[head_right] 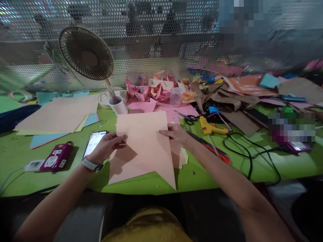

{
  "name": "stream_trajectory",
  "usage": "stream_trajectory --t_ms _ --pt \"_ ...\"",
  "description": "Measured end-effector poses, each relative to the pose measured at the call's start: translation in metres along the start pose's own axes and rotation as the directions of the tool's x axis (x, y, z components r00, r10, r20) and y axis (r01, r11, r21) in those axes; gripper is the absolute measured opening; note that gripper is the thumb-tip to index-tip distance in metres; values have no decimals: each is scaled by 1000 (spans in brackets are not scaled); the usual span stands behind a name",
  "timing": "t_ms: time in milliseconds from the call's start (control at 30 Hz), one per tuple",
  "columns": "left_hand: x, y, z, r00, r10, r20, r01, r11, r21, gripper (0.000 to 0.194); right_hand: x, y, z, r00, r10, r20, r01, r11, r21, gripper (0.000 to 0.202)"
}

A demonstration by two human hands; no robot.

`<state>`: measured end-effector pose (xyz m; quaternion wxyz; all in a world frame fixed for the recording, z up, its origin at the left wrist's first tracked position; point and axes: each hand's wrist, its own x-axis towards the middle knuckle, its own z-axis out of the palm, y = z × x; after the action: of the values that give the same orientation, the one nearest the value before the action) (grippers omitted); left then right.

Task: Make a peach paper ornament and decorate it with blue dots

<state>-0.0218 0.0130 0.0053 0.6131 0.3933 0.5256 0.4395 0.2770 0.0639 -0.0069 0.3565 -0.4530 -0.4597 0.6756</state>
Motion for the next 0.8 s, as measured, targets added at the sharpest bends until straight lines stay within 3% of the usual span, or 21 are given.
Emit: stream_trajectory --t_ms 267,333,400,467,500,533,567,600,667,700,733,767,800 --pt "1 -4 -3 1000 10 3 -10 1000 15 31 -2 1 0 1000 -10 -24 8 999 -50 39" --pt "3 -1 -5 998 67 14 -67 997 36 28 -2 -6 0 996 -71 -46 66 993 -103 41" --pt "3 9 -5 975 220 13 -221 973 68 25 -4 -23 1 977 -201 -70 186 966 -181 41" --pt "2 28 -4 890 457 -7 -451 881 145 20 -11 -49 2 906 -416 -75 383 883 -272 35" --pt "1 40 -3 809 587 -9 -575 795 192 17 -16 -65 3 834 -549 -65 503 803 -320 30" --pt "-2 53 -1 705 709 -15 -686 688 237 14 -23 -80 5 710 -700 -81 631 683 -369 24" --pt "-5 65 0 609 793 22 -765 580 281 14 -32 -93 6 615 -787 -48 694 570 -441 17" --pt "-8 76 1 526 848 64 -818 484 309 17 -40 -105 7 547 -837 -21 716 480 -507 14" --pt "-15 89 1 392 905 166 -877 314 364 19 -54 -114 7 475 -869 139 761 327 -560 13" --pt "-18 89 0 356 904 237 -893 255 371 17 -58 -112 5 456 -862 219 784 273 -557 15" --pt "-20 85 -3 368 867 336 -900 241 365 17 -60 -104 3 438 -848 299 810 228 -541 18" --pt "-20 76 -6 371 829 419 -909 231 348 20 -58 -92 -1 459 -816 350 814 229 -534 20" --pt "-19 64 -10 425 753 502 -888 240 393 22 -55 -76 -6 451 -803 389 828 213 -519 18"
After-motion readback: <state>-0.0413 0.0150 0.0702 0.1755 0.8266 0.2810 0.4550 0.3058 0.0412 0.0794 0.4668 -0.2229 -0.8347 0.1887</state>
